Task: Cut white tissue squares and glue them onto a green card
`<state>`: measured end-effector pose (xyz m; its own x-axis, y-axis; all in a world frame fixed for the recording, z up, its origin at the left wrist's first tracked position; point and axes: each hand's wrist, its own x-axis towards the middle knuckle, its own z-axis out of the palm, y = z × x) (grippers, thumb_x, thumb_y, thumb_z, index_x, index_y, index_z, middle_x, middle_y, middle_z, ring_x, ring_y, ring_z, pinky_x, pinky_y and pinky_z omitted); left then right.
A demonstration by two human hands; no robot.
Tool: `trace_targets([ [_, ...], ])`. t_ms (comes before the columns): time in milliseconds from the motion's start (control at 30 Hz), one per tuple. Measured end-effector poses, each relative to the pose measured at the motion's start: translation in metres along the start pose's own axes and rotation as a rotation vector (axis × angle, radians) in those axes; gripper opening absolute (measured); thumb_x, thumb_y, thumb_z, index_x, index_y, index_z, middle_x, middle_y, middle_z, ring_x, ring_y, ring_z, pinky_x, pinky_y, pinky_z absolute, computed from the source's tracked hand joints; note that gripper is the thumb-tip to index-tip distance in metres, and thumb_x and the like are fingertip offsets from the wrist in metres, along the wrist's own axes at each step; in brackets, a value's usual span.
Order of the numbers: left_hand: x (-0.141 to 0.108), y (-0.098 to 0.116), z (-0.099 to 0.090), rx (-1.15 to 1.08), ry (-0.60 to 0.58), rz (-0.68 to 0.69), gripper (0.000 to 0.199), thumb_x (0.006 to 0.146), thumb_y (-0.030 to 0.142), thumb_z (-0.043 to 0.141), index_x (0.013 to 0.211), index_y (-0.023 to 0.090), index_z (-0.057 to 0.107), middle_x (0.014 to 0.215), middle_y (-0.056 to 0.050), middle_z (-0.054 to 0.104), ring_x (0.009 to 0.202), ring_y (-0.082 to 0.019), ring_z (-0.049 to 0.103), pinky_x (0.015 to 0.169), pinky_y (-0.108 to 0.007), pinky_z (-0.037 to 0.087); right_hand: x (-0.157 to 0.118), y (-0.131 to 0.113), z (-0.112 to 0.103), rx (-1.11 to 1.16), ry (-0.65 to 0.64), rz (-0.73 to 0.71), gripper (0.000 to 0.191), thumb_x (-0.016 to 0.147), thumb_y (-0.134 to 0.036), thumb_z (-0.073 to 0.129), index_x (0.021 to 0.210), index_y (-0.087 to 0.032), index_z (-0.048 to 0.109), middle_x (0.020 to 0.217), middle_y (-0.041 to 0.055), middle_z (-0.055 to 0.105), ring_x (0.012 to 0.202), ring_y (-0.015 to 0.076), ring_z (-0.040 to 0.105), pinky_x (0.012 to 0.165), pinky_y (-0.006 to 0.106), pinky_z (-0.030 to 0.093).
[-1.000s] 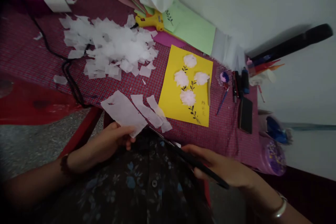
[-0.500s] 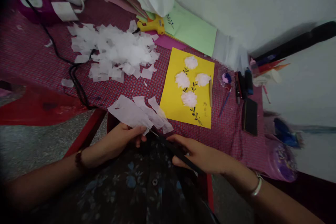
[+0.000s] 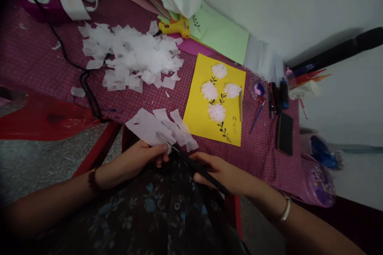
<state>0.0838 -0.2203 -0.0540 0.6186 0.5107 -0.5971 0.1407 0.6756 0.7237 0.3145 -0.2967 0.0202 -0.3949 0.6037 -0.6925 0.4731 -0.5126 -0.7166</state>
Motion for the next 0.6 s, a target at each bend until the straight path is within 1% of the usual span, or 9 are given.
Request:
trace_targets([
  [67,0.000,-0.001,-0.004,-0.068,-0.031,-0.010,0.023,0.073,0.037,0.068,0.070,0.014,0.065,0.064,-0.003,0.066,0.048,-0.010,0.053,0.049,-0.022,0.041,0.003,0.002,0.000,0.005,0.026,0.000,0.059,0.088,-0.060,0.058,0.125,-0.014,0.056,0.106,0.0102,0.061,0.092,0.0218,0.057,0.078,0.034,0.050],
  [133,-0.001,-0.002,-0.011,-0.175,-0.068,-0.044,0.030,0.072,0.043,0.068,0.072,0.013,0.066,0.065,-0.005,0.067,0.049,-0.011,0.055,0.050,-0.024,0.044,0.004,0.000,-0.001,0.009,0.038,0.008,0.058,0.087,-0.059,0.059,0.122,-0.014,0.057,0.107,0.0110,0.062,0.094,0.0229,0.058,0.080,0.035,0.050],
  [167,-0.001,-0.002,-0.015,-0.228,-0.069,-0.062,0.034,0.073,0.047,0.066,0.073,0.013,0.067,0.065,-0.006,0.067,0.049,-0.012,0.056,0.051,-0.025,0.046,0.003,-0.002,-0.001,0.009,0.032,0.011,0.058,0.087,-0.059,0.059,0.123,-0.014,0.057,0.107,0.0111,0.062,0.094,0.0230,0.058,0.080,0.035,0.050],
  [233,-0.002,0.000,-0.022,-0.297,-0.016,-0.082,0.036,0.075,0.049,0.063,0.073,0.013,0.066,0.062,-0.006,0.067,0.048,-0.013,0.056,0.050,-0.026,0.047,0.001,-0.007,-0.003,0.008,-0.002,0.013,0.061,0.088,-0.061,0.057,0.127,-0.014,0.055,0.108,0.0109,0.062,0.095,0.0228,0.058,0.081,0.035,0.050],
  [300,-0.002,0.002,-0.027,-0.298,0.070,-0.076,0.030,0.075,0.043,0.065,0.072,0.013,0.066,0.058,-0.005,0.066,0.046,-0.013,0.055,0.049,-0.025,0.046,-0.002,-0.014,-0.004,0.002,-0.038,0.013,0.067,0.089,-0.065,0.052,0.134,-0.015,0.051,0.110,0.0112,0.062,0.096,0.0226,0.059,0.082,0.035,0.051],
  [367,-0.003,0.003,-0.028,-0.277,0.110,-0.055,0.024,0.074,0.037,0.067,0.070,0.013,0.065,0.057,-0.004,0.065,0.045,-0.012,0.055,0.048,-0.024,0.045,-0.005,-0.019,-0.006,-0.014,-0.048,0.025,0.074,0.088,-0.069,0.048,0.139,-0.015,0.047,0.109,0.0115,0.062,0.093,0.0224,0.059,0.080,0.035,0.052],
  [467,-0.004,0.003,-0.024,-0.248,0.080,-0.035,0.024,0.076,0.035,0.066,0.070,0.013,0.065,0.059,-0.004,0.066,0.045,-0.011,0.054,0.048,-0.023,0.045,-0.004,-0.022,-0.008,-0.054,-0.048,0.059,0.079,0.087,-0.072,0.046,0.142,-0.015,0.046,0.107,0.0112,0.063,0.088,0.0223,0.060,0.075,0.034,0.053],
  [600,-0.005,0.001,-0.019,-0.172,0.031,-0.008,0.024,0.078,0.036,0.065,0.071,0.013,0.065,0.061,-0.004,0.066,0.046,-0.011,0.054,0.048,-0.023,0.044,0.002,-0.024,-0.007,-0.059,-0.031,0.051,0.073,0.089,-0.069,0.048,0.141,-0.017,0.049,0.103,0.0093,0.064,0.083,0.0206,0.061,0.073,0.033,0.054],
])
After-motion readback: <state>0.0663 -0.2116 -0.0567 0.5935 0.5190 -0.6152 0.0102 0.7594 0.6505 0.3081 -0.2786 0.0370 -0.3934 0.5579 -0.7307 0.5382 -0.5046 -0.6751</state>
